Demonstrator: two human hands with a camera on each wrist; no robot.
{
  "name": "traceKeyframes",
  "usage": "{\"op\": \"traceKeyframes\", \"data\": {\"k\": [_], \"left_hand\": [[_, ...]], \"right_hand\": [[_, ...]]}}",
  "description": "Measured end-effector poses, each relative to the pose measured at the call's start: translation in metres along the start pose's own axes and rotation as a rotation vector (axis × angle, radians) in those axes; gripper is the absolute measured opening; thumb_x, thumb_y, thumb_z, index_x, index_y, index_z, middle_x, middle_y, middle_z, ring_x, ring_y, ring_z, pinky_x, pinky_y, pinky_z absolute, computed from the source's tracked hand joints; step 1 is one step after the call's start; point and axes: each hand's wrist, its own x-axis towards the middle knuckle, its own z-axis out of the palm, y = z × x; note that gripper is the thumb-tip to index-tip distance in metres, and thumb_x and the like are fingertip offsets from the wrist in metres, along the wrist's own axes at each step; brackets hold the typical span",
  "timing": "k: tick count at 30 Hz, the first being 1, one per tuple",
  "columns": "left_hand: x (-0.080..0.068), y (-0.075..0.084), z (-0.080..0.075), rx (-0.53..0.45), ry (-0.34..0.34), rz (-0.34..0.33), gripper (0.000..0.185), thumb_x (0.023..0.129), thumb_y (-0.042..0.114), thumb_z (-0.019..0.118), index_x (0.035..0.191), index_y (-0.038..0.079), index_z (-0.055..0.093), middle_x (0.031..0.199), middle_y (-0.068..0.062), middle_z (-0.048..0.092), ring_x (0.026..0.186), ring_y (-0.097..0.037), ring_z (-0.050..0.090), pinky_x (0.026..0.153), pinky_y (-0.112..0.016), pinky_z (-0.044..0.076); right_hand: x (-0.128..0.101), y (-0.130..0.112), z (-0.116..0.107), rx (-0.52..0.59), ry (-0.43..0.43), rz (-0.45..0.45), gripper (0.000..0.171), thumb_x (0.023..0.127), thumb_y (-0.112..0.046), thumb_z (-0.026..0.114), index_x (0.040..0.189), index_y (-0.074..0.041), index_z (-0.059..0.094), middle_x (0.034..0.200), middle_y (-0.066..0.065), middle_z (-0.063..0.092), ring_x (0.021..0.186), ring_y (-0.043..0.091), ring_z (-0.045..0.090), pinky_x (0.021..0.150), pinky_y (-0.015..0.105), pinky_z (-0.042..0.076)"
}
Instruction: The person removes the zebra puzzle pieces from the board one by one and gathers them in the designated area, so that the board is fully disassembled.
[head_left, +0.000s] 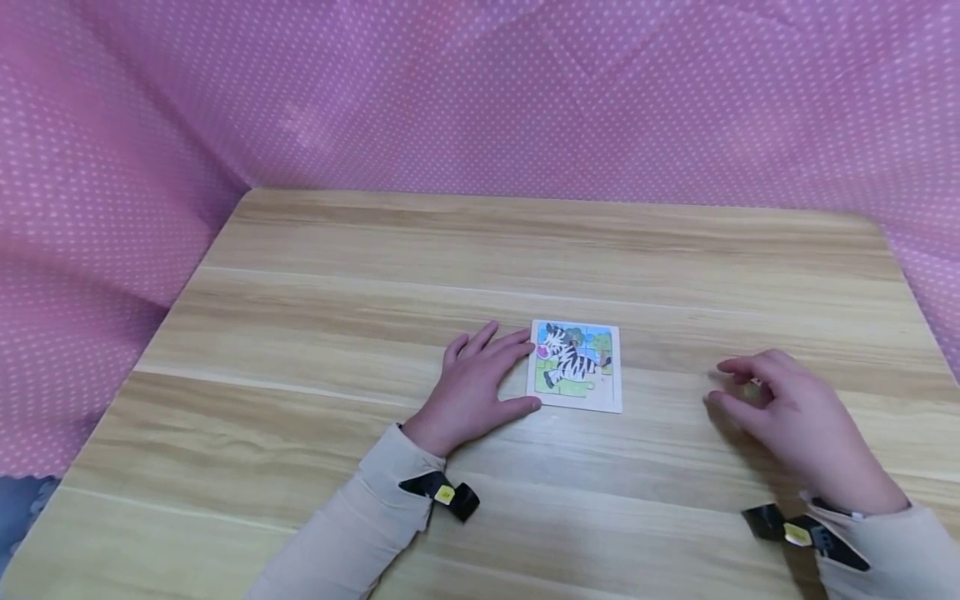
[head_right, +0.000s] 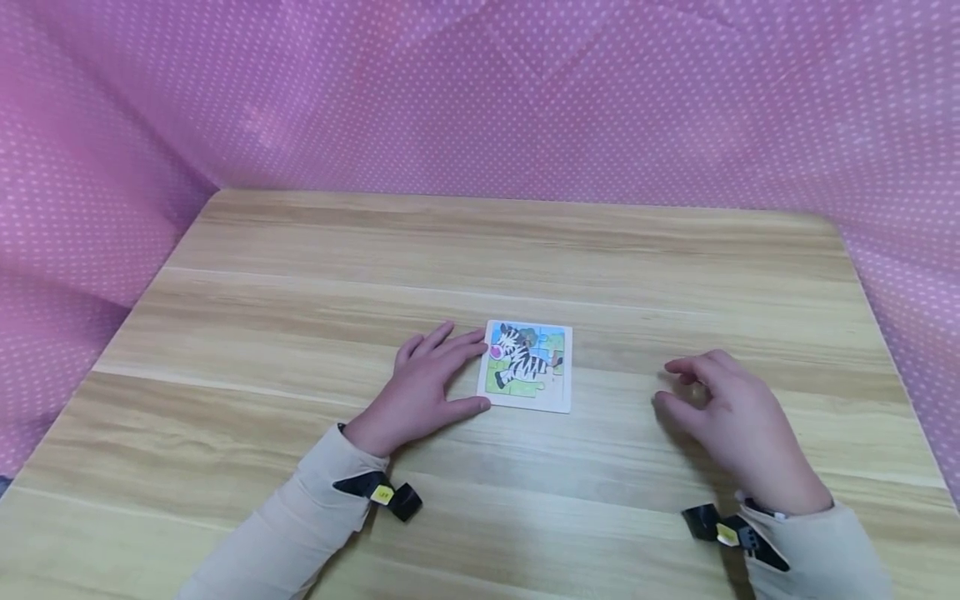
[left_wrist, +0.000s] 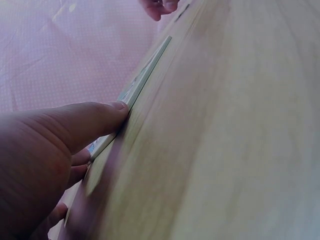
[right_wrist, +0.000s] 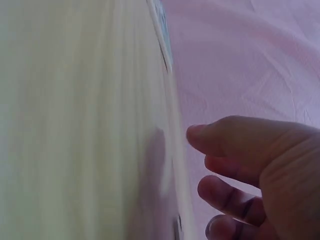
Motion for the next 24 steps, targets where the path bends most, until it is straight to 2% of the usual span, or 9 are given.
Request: {"op": "traceKeyframes", "data": {"k": [6, 11, 13, 16, 18, 24], "left_hand": [[-0.001, -0.001, 0.000, -0.001, -0.002, -0.011, 0.074, 0.086, 0.055, 0.073, 0.149, 0.023, 0.050, 0.160, 0.012, 0.035, 0.153, -0.025, 0.016, 0.117, -0.056, 0.009], [-0.001, -0.001, 0.000, -0.008, -0.003, -0.010, 0.074, 0.086, 0.055, 0.073, 0.149, 0.023, 0.050, 0.160, 0.012, 0.035, 0.153, -0.026, 0.017, 0.117, -0.056, 0.008], [-0.001, -0.001, 0.000, -0.006, -0.004, -0.010, 0.074, 0.086, 0.055, 0.072, 0.149, 0.023, 0.050, 0.160, 0.013, 0.034, 0.153, -0.025, 0.016, 0.117, -0.056, 0.008], [-0.001, -0.001, 0.000, -0.002, -0.002, -0.007, 0.074, 0.086, 0.055, 0.072, 0.149, 0.024, 0.050, 0.160, 0.013, 0.034, 0.153, -0.025, 0.016, 0.117, -0.056, 0.009], [-0.001, -0.001, 0.001, -0.001, -0.002, -0.005, 0.074, 0.086, 0.055, 0.072, 0.149, 0.023, 0.050, 0.160, 0.013, 0.034, 0.153, -0.025, 0.016, 0.117, -0.056, 0.009], [0.000, -0.001, 0.001, 0.000, -0.006, -0.005, 0.073, 0.087, 0.054, 0.072, 0.149, 0.023, 0.050, 0.160, 0.012, 0.035, 0.153, -0.025, 0.016, 0.117, -0.056, 0.009]], "right_hand": [[0.002, 0.023, -0.012, -0.064, -0.079, 0.094, 0.043, 0.084, -0.029, 0.081, 0.116, -0.003, 0.068, 0.096, 0.011, 0.061, 0.076, 0.018, 0.048, 0.059, 0.028, 0.037], [-0.001, 0.039, -0.017, -0.054, -0.140, 0.121, 0.048, 0.085, -0.029, 0.080, 0.119, 0.000, 0.065, 0.102, 0.018, 0.063, 0.089, 0.029, 0.053, 0.069, 0.038, 0.040], [-0.002, 0.044, -0.018, -0.043, -0.148, 0.121, 0.047, 0.085, -0.026, 0.080, 0.120, 0.001, 0.065, 0.107, 0.021, 0.063, 0.095, 0.032, 0.054, 0.073, 0.037, 0.039], [-0.003, 0.050, -0.019, -0.042, -0.148, 0.113, 0.043, 0.084, -0.021, 0.079, 0.119, 0.000, 0.066, 0.106, 0.020, 0.064, 0.095, 0.031, 0.053, 0.073, 0.031, 0.036], [-0.003, 0.052, -0.019, -0.050, -0.143, 0.108, 0.040, 0.083, -0.020, 0.080, 0.116, -0.002, 0.068, 0.101, 0.017, 0.063, 0.091, 0.027, 0.051, 0.070, 0.026, 0.033], [0.000, 0.050, -0.021, -0.061, -0.132, 0.087, 0.034, 0.080, -0.022, 0.082, 0.107, -0.004, 0.072, 0.097, 0.012, 0.066, 0.083, 0.018, 0.050, 0.067, 0.025, 0.034]]}}
